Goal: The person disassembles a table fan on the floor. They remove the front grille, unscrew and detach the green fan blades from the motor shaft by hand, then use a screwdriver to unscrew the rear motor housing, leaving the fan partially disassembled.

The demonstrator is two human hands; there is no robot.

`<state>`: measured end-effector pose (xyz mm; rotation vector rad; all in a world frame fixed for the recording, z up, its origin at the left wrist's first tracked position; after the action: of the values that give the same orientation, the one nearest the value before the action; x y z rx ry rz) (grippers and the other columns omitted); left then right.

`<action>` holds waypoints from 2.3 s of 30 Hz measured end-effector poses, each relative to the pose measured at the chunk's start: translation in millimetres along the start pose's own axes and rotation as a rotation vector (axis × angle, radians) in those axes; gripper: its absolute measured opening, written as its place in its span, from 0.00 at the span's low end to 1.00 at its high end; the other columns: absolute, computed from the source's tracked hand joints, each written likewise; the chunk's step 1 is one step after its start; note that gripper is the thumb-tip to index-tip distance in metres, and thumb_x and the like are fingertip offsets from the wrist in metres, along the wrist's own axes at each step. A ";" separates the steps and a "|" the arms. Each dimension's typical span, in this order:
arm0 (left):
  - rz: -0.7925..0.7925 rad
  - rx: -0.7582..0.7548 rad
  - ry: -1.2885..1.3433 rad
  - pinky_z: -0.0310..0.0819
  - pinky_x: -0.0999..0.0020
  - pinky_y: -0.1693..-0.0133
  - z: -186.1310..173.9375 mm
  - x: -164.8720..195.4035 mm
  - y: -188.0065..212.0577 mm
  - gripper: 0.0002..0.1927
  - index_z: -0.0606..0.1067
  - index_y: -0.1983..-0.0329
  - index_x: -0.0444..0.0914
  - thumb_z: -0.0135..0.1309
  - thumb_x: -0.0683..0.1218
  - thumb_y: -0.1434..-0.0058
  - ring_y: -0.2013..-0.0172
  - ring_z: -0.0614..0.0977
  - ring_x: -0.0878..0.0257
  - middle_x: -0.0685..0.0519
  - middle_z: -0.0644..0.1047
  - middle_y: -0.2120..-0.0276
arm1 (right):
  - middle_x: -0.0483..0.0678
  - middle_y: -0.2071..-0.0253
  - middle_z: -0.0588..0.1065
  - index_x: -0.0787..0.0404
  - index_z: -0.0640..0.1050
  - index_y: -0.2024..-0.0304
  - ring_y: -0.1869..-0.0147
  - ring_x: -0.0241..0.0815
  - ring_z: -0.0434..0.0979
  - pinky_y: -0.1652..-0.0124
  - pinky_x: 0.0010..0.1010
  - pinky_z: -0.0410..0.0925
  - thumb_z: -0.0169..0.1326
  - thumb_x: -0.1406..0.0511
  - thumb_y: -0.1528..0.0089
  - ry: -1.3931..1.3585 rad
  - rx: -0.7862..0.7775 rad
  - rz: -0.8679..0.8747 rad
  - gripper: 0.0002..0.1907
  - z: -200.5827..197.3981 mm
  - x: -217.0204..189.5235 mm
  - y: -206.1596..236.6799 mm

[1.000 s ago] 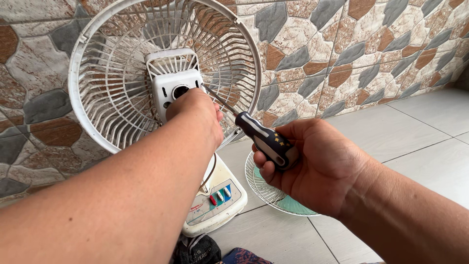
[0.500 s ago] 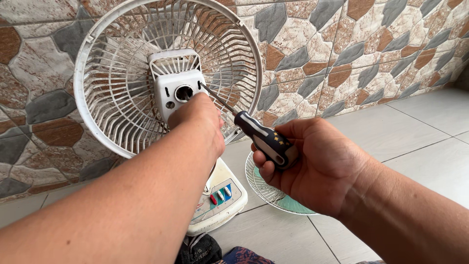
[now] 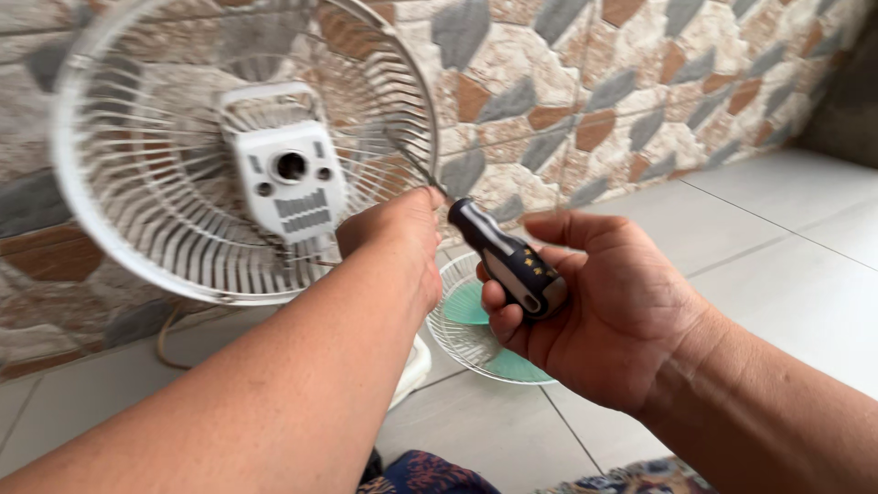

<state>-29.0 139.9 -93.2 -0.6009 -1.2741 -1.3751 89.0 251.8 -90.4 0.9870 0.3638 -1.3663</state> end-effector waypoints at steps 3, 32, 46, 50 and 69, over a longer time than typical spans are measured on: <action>0.007 -0.096 -0.099 0.71 0.62 0.72 19.8 -20.4 12.7 0.09 0.79 0.70 0.30 0.66 0.41 0.48 0.74 0.77 0.61 0.47 0.82 0.71 | 0.49 0.68 0.75 0.65 0.77 0.61 0.67 0.41 0.76 0.69 0.28 0.71 0.59 0.59 0.37 -0.048 -0.008 -0.039 0.15 -26.4 -4.0 1.2; 0.039 -0.567 -1.130 0.82 0.58 0.56 160.4 -284.6 48.6 0.02 0.80 0.70 0.41 0.59 0.40 0.44 0.59 0.86 0.52 0.47 0.84 0.63 | 0.45 0.62 0.72 0.55 0.75 0.59 0.60 0.41 0.70 0.59 0.38 0.65 0.56 0.61 0.37 -0.018 1.043 0.392 0.08 -282.9 18.5 -65.4; -0.004 -0.595 -1.198 0.78 0.58 0.48 140.1 -272.1 47.1 0.18 0.79 0.52 0.40 0.66 0.45 0.45 0.50 0.83 0.50 0.44 0.80 0.52 | 0.46 0.63 0.74 0.56 0.74 0.61 0.61 0.41 0.72 0.62 0.36 0.66 0.56 0.59 0.35 0.007 1.041 0.392 0.09 -281.4 16.4 -63.3; 0.019 -0.610 -1.097 0.79 0.58 0.50 137.6 -251.6 60.3 0.18 0.78 0.49 0.38 0.62 0.46 0.43 0.51 0.83 0.51 0.44 0.80 0.51 | 0.44 0.64 0.72 0.57 0.73 0.60 0.62 0.38 0.70 0.64 0.32 0.65 0.59 0.62 0.37 0.004 1.038 0.268 0.09 -267.0 9.6 -53.9; 0.055 -0.291 -0.399 0.79 0.63 0.60 25.2 -56.9 58.9 0.17 0.82 0.66 0.36 0.65 0.55 0.44 0.67 0.84 0.61 0.50 0.84 0.69 | 0.47 0.70 0.72 0.60 0.74 0.63 0.71 0.37 0.65 0.69 0.31 0.64 0.52 0.65 0.39 0.150 0.470 -0.006 0.05 -29.7 22.3 -4.3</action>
<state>32.2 195.3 -116.3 -1.1480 -1.3625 -1.4513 99.3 260.4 -125.3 1.4821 0.1563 -1.4176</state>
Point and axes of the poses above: each hand's wrist, its own y-axis away from the middle knuckle, its own z-axis out of the palm, x = y × z, the point moved 2 cm from there along -y, towards the middle knuckle
